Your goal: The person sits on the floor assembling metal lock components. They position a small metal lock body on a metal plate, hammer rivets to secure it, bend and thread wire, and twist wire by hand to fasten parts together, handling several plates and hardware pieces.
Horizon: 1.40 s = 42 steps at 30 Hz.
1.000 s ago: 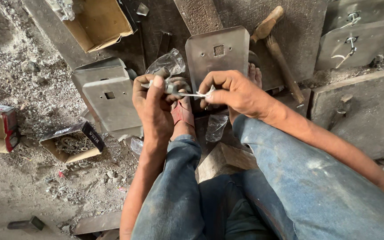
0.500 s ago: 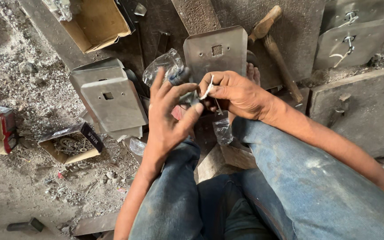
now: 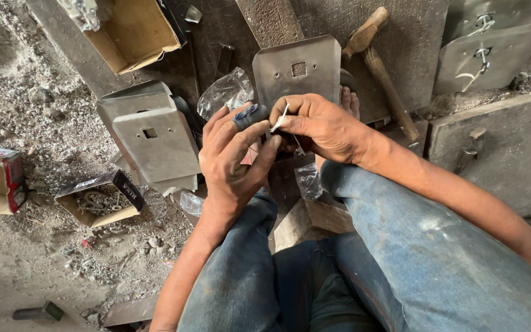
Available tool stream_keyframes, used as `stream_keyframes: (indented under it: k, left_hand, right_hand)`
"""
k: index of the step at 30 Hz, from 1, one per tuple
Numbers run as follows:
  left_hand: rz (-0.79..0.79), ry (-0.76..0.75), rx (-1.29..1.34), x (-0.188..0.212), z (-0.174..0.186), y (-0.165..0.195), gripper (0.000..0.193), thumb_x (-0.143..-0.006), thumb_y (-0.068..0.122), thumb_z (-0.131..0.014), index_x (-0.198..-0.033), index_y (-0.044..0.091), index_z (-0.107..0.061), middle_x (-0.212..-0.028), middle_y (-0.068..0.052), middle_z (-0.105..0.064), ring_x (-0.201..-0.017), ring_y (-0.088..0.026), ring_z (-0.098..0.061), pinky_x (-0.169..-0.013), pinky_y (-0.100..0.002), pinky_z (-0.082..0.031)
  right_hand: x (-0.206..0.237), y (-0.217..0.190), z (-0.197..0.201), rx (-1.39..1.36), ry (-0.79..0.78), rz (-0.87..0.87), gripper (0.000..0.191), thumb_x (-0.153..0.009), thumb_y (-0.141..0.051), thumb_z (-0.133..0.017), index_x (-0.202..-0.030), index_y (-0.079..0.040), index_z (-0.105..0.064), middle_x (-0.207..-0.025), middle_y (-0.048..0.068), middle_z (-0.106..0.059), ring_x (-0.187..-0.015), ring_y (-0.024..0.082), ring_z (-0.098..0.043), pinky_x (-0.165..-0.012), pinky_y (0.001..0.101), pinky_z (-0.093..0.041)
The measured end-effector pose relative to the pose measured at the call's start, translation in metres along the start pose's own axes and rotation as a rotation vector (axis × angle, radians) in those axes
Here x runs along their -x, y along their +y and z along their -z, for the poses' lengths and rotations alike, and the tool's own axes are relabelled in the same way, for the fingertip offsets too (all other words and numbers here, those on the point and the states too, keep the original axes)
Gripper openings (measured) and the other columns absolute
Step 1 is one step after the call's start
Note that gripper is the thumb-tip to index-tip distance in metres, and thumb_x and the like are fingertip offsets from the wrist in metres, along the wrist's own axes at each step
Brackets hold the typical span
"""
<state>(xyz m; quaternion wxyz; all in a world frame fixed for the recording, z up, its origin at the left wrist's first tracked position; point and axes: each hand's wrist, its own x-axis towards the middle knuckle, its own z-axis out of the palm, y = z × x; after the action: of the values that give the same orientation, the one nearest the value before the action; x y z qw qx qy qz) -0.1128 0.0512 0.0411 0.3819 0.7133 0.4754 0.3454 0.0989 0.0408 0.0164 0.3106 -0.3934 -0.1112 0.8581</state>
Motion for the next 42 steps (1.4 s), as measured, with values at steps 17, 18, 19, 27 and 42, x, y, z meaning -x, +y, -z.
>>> stream_keyframes:
  k: [17, 18, 19, 27, 42]
  left_hand:
    - [0.051, -0.008, -0.010, 0.003, 0.000, 0.002, 0.016, -0.091, 0.002, -0.076, -0.103, 0.002, -0.065, -0.095, -0.013, -0.063, -0.085, -0.031, -0.065, -0.075, -0.040, -0.054]
    - [0.058, -0.010, 0.001, 0.004, 0.000, 0.002, 0.016, -0.092, 0.002, -0.076, -0.103, 0.002, -0.065, -0.094, -0.013, -0.062, -0.082, -0.029, -0.065, -0.072, -0.040, -0.054]
    - [0.063, -0.012, 0.013, 0.004, 0.000, 0.001, 0.016, -0.094, 0.002, -0.076, -0.104, 0.002, -0.064, -0.094, -0.012, -0.061, -0.080, -0.028, -0.064, -0.069, -0.039, -0.053]
    - [0.089, 0.005, 0.017, 0.011, -0.003, -0.007, 0.015, -0.097, 0.002, -0.072, -0.107, 0.002, -0.060, -0.097, -0.014, -0.062, -0.080, -0.029, -0.065, -0.067, -0.038, -0.054]
    - [0.427, 0.194, 0.515, 0.018, -0.003, -0.037, 0.014, -0.108, 0.001, -0.056, -0.121, -0.002, -0.061, -0.121, -0.012, -0.071, -0.104, -0.017, -0.071, -0.094, -0.029, -0.058]
  right_hand:
    - [-0.003, -0.005, -0.011, 0.281, 0.025, 0.021, 0.014, -0.100, -0.012, -0.067, -0.110, -0.002, -0.065, -0.092, -0.005, -0.064, -0.084, 0.002, -0.057, -0.074, 0.0196, -0.049]
    - [-0.003, -0.005, -0.012, 0.357, 0.021, 0.038, 0.015, -0.100, -0.013, -0.067, -0.110, -0.002, -0.066, -0.092, -0.006, -0.064, -0.084, 0.001, -0.056, -0.073, 0.0190, -0.048]
    - [-0.004, -0.004, -0.012, 0.433, 0.017, 0.058, 0.017, -0.099, -0.014, -0.068, -0.110, -0.002, -0.066, -0.091, -0.006, -0.064, -0.083, 0.000, -0.055, -0.071, 0.0184, -0.048]
    - [-0.009, 0.005, -0.002, 0.593, 0.015, 0.079, 0.021, -0.100, -0.021, -0.070, -0.105, -0.001, -0.065, -0.084, -0.006, -0.060, -0.078, 0.001, -0.051, -0.065, 0.0199, -0.043]
    - [-0.005, 0.005, -0.006, 0.398, -0.042, -0.083, 0.022, -0.100, -0.024, -0.067, -0.106, -0.003, -0.066, -0.087, -0.003, -0.062, -0.075, 0.004, -0.057, -0.061, 0.0199, -0.045]
